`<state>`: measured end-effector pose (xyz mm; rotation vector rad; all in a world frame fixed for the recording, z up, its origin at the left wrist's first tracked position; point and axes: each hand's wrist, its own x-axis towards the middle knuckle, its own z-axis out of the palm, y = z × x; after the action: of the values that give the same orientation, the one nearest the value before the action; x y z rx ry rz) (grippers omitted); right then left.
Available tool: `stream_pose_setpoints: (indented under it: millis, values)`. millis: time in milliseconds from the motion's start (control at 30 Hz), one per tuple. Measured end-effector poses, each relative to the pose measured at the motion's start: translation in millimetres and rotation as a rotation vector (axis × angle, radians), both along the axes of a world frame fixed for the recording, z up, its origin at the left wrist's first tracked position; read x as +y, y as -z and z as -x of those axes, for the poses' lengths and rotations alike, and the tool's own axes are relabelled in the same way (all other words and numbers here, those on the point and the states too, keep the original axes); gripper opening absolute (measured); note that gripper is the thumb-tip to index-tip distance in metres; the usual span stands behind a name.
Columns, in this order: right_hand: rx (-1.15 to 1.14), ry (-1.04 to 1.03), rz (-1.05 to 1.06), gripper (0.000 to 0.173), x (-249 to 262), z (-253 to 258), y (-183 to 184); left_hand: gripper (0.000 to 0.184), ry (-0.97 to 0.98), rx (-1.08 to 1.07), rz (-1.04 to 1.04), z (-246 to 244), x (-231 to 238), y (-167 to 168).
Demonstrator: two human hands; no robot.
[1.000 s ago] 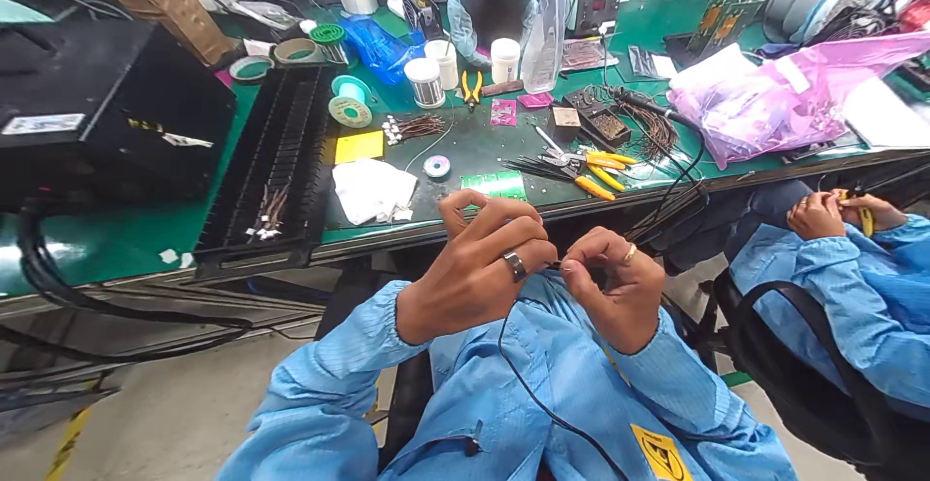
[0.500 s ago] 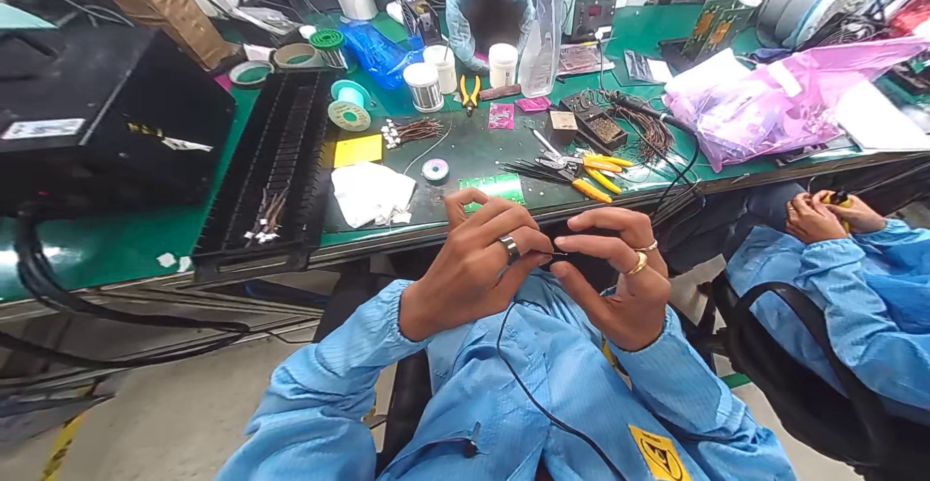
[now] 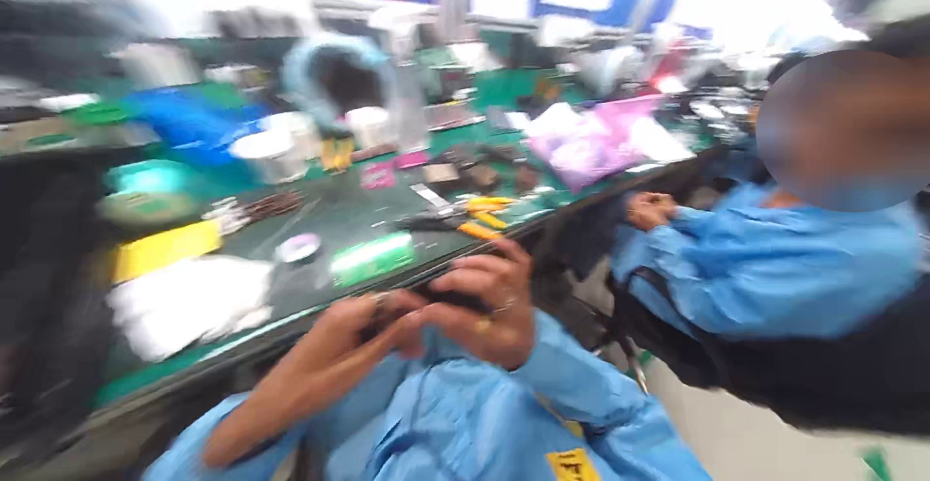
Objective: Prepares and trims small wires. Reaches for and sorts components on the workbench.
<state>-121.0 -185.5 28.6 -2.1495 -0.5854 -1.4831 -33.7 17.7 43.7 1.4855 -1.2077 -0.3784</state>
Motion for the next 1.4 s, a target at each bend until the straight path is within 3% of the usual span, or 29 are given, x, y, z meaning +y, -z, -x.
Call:
stream_pose_setpoints:
  millis: [200, 400, 500, 600, 667, 733, 800, 867, 933, 967, 1033, 1067, 1133, 1233, 1400]
  values:
    - [-0.038, -0.012, 0.136, 0.011, -3.5, 3.6, 0.8, 0.014, 0.091, 0.355, -0.035, 5.1, 6.4, -9.1]
    - [-0.088, 0.002, 0.170, 0.010, -6.5, 4.2, 3.7, 0.011, 0.065, 0.397, 0.067, 9.4, 0.2, -3.2]
    - [-0.112, 0.037, 0.125, 0.009, -5.8, 3.8, 3.2, 0.012, -0.023, 0.236, 0.104, 9.2, -8.5, 0.9]
    - [0.018, -0.049, -0.106, 0.009, 12.3, 1.0, 17.2, 0.013, -0.186, -0.065, 0.079, 14.1, 0.7, 3.7]
    - [0.239, -0.249, -0.315, 0.011, 16.5, -3.3, 21.4, 0.013, -0.302, -0.250, 0.057, 13.3, 3.7, 2.6]
    - [0.508, -0.547, -0.662, 0.008, 21.2, -1.5, 24.3, 0.013, -0.385, -0.415, 0.025, 15.3, 2.7, 2.4]
    - [0.841, -0.830, -1.138, 0.011, 25.9, 5.3, 24.5, 0.014, -0.444, -0.594, 0.016, 18.0, -0.3, 2.8]
    - [1.062, -0.956, -1.434, 0.012, 28.6, 12.7, 21.9, 0.014, -0.467, -0.725, 0.017, 19.5, -0.6, 0.3]
    - [0.978, -0.951, -1.320, 0.010, 30.0, 16.9, 21.0, 0.014, -0.441, -0.719, 0.031, 18.8, 2.4, -3.2]
    - [0.833, -0.866, -1.098, 0.011, 29.2, 16.6, 22.3, 0.014, -0.416, -0.660, 0.047, 18.6, 4.8, -4.4]
    - [0.487, -0.514, -0.568, 0.028, 20.0, 10.3, 23.4, 0.015, -0.366, -0.512, 0.080, 18.2, 9.4, -6.0]
    - [0.351, -0.328, -0.380, 0.037, 14.7, 8.0, 21.6, 0.016, -0.348, -0.457, 0.086, 18.2, 11.2, -7.6]
    - [0.164, -0.081, -0.150, 0.034, 7.8, 9.1, 14.6, 0.016, -0.347, -0.407, 0.076, 19.4, 13.0, -9.6]
    - [0.036, 0.041, -0.017, 0.018, 6.5, 15.2, 9.2, 0.017, -0.364, -0.394, 0.055, 20.7, 11.8, -8.1]
    - [0.003, 0.081, 0.045, 0.011, 8.9, 13.0, 12.1, 0.017, -0.343, -0.382, 0.035, 20.5, 10.7, -3.8]
